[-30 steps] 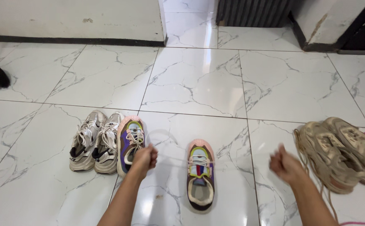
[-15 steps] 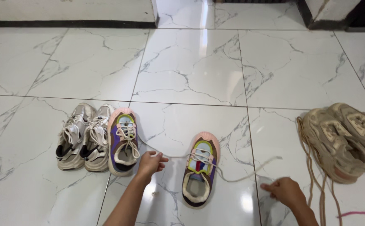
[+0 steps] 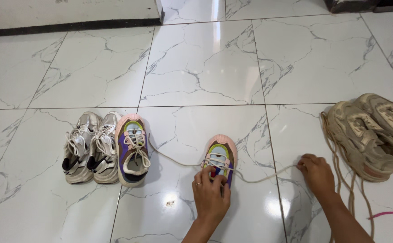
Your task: The person removes laces from a pair of colorful sneakers and then re-laces them, threading the laces through the eyelets and tying them. They repeat the process on a second pair of beige sneakers.
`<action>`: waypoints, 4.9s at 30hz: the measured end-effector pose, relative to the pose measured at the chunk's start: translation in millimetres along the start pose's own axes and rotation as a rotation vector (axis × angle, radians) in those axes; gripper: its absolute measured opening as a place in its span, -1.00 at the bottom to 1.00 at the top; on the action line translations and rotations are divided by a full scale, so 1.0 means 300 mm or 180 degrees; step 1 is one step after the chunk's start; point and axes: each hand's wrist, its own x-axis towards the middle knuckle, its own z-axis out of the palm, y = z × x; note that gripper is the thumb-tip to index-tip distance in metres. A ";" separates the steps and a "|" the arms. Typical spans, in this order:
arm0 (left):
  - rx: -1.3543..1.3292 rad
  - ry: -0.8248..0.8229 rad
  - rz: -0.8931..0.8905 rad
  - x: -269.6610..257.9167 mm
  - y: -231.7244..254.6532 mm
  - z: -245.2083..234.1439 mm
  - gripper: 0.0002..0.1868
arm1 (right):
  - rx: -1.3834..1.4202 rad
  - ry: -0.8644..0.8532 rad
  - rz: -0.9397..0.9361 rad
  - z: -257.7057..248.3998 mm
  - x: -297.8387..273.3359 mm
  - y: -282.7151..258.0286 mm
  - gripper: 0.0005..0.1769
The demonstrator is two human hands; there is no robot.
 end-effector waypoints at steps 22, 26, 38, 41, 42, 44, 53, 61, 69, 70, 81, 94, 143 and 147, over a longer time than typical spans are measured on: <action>0.0427 -0.0138 -0.0634 0.060 0.011 0.077 -0.89 | 0.4386 -0.1061 0.1158 0.026 -0.024 -0.637 -0.71; 0.0464 -0.0212 -0.0636 0.051 -0.002 0.083 -0.87 | 0.4147 -0.1425 0.0935 0.012 -0.016 -0.636 -0.73; 0.0645 -0.0310 -0.0387 0.047 -0.009 0.106 -0.79 | 0.4197 -0.2083 0.0644 0.042 0.039 -0.616 -0.76; 0.0588 -0.0343 -0.0386 0.046 -0.009 0.106 -0.80 | 0.4061 -0.1812 0.0977 0.076 0.006 -0.627 -0.85; 0.0601 -0.0289 -0.0323 0.044 -0.010 0.108 -0.80 | 0.4196 -0.1787 0.1144 0.089 -0.008 -0.633 -0.84; 0.0655 -0.0186 -0.0206 0.040 -0.011 0.112 -0.81 | 0.4472 -0.1725 0.1493 0.117 -0.036 -0.649 -0.79; 0.0845 -0.0219 -0.0041 0.055 -0.020 0.114 -0.83 | 0.4661 -0.1146 0.1653 0.131 -0.076 -0.706 -0.64; 0.1668 -0.0732 0.0428 0.064 -0.015 0.127 -0.76 | 0.4999 -0.1086 0.1649 0.105 -0.097 -0.721 -0.74; 0.1778 -0.0920 0.0365 0.098 0.045 0.045 -0.67 | 0.4194 -0.0565 0.1758 0.023 -0.157 -0.728 -0.66; 0.1724 -0.0858 0.0401 0.105 0.061 0.012 -0.67 | 0.3830 -0.0278 0.1527 0.000 -0.179 -0.735 -0.65; -0.1415 -0.0469 -0.0578 0.277 -0.129 -0.217 -0.81 | 0.4568 0.0638 -0.0049 -0.528 -0.187 -0.677 -0.77; 0.0859 -0.1531 0.0048 0.153 -0.414 0.014 -0.81 | 0.0505 0.0722 0.0844 -0.449 -0.012 -0.348 -0.05; -0.2875 -0.0854 -0.3529 0.100 -0.280 0.067 -0.80 | 0.2366 -0.1811 0.0164 -0.099 0.161 -0.922 -0.75; -0.2933 -0.0891 -0.3594 0.106 -0.272 0.050 -0.81 | 0.2021 -0.1980 -0.0174 -0.134 0.162 -0.950 -0.75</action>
